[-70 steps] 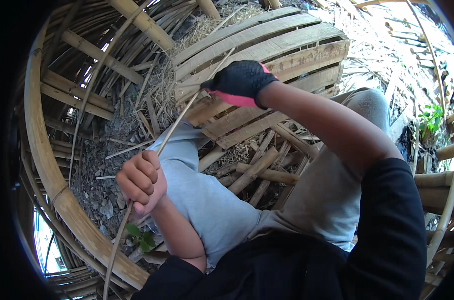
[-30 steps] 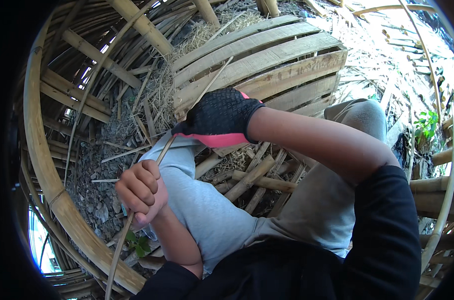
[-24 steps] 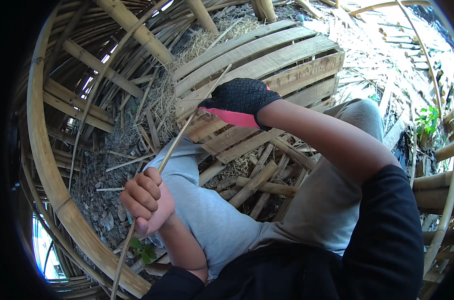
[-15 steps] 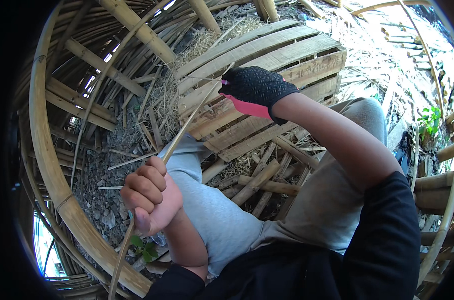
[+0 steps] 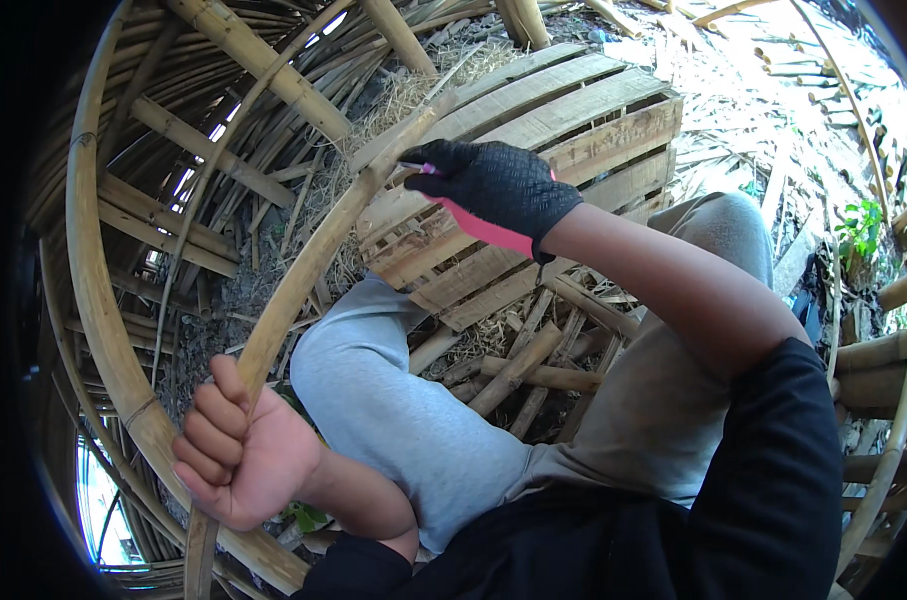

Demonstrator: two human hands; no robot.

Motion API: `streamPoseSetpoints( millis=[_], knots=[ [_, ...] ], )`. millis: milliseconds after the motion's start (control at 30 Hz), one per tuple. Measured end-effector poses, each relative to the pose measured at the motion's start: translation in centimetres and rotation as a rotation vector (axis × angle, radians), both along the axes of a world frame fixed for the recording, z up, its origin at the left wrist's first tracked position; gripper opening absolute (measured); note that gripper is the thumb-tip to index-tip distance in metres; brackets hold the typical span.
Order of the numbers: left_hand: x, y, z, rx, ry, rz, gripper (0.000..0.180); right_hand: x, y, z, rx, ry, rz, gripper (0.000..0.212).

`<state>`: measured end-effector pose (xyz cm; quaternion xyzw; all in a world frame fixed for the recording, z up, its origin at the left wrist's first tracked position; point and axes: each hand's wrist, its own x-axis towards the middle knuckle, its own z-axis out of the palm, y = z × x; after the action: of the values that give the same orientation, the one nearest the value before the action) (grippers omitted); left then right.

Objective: The person sits on a low platform and uses a knife to shave a thin bamboo strip held in the left hand, repeatedly drawing the blade along the strip to remove thin shavings. The person adjusts grip and repositions the strip multiple times while continuing to shave it.

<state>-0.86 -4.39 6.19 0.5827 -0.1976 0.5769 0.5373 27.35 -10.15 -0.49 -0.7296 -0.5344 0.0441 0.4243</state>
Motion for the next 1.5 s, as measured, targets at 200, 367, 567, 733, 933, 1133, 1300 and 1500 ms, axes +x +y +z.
streamPoseSetpoints(
  millis=[200, 367, 567, 733, 933, 1133, 1300, 1500],
  knots=[
    [-0.8, 0.0, -1.7, -0.083, -0.024, 0.047, 0.049, -1.7, 0.5, -0.9, -0.003, -0.148, 0.045, 0.066],
    [0.0, -0.5, -2.1, -0.121, 0.049, 0.018, 0.048, -0.4, 1.2, -3.5, 0.064, -0.225, 0.253, 0.070],
    [0.3, -1.9, -2.5, -0.054, 0.053, 0.012, 0.047, -2.4, 1.9, -3.2, 0.211, -0.350, 0.143, 0.040],
    [2.1, -1.0, -5.0, 0.207, -0.108, 0.099, 0.048, -2.6, 2.4, -3.7, 0.218, -0.332, 0.130, 0.029],
    [4.1, -0.9, -6.4, 0.126, 0.086, 0.097, 0.054, -4.7, 1.4, -2.6, 0.096, -0.269, 0.175, 0.029],
    [3.6, 1.2, -6.8, 0.011, 0.029, -0.038, 0.058, -3.1, 0.7, -1.4, -0.060, -0.147, 0.205, 0.037],
    [3.0, 3.0, -6.9, -0.166, 0.036, -0.111, 0.056, -3.0, -0.5, 0.5, -0.208, -0.199, 0.154, 0.040],
    [2.1, 4.3, -6.8, -0.141, 0.019, -0.117, 0.056, -1.6, -1.1, 0.7, -0.184, -0.119, 0.020, 0.037]
  ],
)
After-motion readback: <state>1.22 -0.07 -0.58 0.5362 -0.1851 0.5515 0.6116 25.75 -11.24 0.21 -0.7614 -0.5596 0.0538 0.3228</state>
